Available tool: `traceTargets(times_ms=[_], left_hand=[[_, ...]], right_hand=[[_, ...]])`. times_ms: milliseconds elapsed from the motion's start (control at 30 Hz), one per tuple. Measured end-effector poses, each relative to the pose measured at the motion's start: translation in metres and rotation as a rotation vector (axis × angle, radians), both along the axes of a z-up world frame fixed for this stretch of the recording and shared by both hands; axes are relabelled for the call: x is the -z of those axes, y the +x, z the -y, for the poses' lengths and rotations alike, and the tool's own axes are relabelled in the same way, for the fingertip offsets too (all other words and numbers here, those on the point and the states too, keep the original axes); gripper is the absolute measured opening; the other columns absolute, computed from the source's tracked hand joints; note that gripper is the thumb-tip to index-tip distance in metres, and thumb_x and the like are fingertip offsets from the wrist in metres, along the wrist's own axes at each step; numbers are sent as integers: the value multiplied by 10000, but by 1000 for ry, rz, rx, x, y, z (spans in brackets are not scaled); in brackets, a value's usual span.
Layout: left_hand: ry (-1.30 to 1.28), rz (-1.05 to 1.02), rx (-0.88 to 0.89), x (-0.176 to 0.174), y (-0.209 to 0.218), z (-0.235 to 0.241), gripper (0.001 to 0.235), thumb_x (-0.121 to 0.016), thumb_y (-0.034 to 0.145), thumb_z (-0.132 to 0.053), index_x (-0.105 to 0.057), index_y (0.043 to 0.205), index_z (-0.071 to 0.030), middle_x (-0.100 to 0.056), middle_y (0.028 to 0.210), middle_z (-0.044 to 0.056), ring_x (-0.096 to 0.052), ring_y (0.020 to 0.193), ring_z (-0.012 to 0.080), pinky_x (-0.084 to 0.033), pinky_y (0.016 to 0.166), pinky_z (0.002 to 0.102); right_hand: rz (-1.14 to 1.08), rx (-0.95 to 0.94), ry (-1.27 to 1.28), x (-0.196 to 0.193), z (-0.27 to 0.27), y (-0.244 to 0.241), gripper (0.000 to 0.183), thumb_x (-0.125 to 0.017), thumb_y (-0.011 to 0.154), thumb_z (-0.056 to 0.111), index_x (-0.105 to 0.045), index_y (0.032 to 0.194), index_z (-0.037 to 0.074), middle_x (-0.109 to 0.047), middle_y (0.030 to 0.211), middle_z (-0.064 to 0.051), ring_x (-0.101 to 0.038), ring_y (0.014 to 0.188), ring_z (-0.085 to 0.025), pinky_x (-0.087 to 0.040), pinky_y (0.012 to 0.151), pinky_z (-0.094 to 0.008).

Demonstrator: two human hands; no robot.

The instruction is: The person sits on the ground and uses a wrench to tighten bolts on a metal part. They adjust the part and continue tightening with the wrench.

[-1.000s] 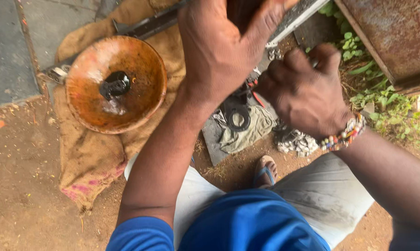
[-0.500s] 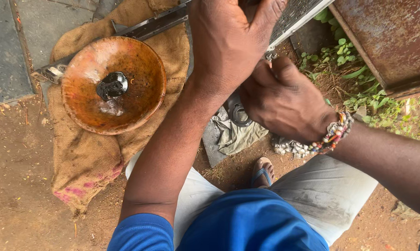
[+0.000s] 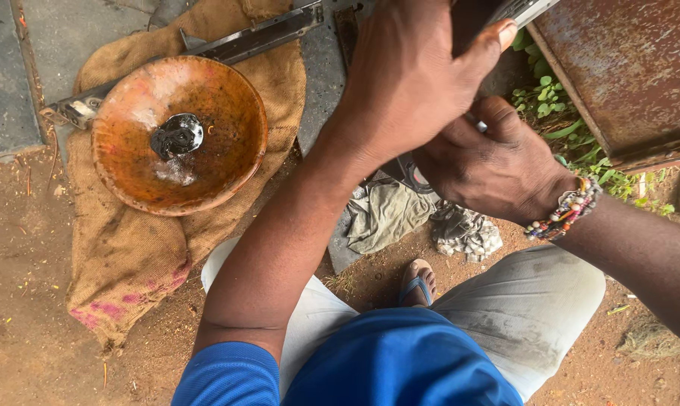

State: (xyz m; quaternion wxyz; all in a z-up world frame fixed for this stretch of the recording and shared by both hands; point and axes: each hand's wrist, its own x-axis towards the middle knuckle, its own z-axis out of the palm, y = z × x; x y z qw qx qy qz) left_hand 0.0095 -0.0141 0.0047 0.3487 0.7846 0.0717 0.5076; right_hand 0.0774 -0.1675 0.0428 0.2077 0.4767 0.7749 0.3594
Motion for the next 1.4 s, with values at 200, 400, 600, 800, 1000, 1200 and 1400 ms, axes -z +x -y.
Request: traceTargets(times_ms=[200,400,600,800,1000,1200,1400], left_hand=[[-79,148,212,5,0,-5,409,-777,1023,-398,-604,1238,-97,-682,1115,120,-719,1024,266,-584,916,411],[-60,95,188,9,10,-2,386,-768,999,-407,-641,1207,-109,-698,1112,113,-723,1012,267,-571,883,417],[-27,-24,142,12,11,-10,464,-802,1024,-418,-597,1254,-72,-649,1146,179,-693,1033,296,-564,916,448],[-2,74,176,5,1,-11,531,-839,937,-367,-557,1236,-30,-611,1152,219,-655,1063,365,-541,920,484],[76,-29,102,3,-9,-7,492,-816,970,-224,-512,1317,-53,-617,1197,194,-637,1142,361,-520,1022,506],[-38,-84,354,-4,-18,-5,397,-698,1015,-118,-506,1361,-80,-650,1158,129,-705,1042,242,-585,954,402],[-26,-36,386,-9,-24,1,493,-775,1010,-97,-488,1411,-89,-667,1202,125,-708,1043,228,-591,948,336]], right_hand=[[69,-27,-13,2,-3,2,273,-724,736,254,-746,1006,218,-719,1214,37,-570,1282,-180,-369,1009,-395],[135,-69,19,11,-6,4,322,-755,710,270,-766,1031,242,-735,1179,73,-568,1261,-164,-352,1046,-399],[-35,-2,35,0,-3,27,290,-753,800,274,-765,1085,221,-725,1191,60,-562,1263,-165,-338,988,-427],[184,92,60,-8,-10,18,328,-698,718,331,-759,1010,195,-730,1143,44,-566,1264,-209,-428,1068,-387],[213,-18,86,2,-7,31,249,-701,745,320,-751,943,178,-730,1003,-14,-599,1150,-251,-436,883,-391],[285,-77,84,15,4,54,143,-725,785,314,-718,841,182,-660,896,25,-586,1038,-212,-409,806,-366],[-249,123,190,9,7,60,357,-742,843,517,-773,987,192,-675,1024,32,-544,1045,-184,-383,858,-478]])
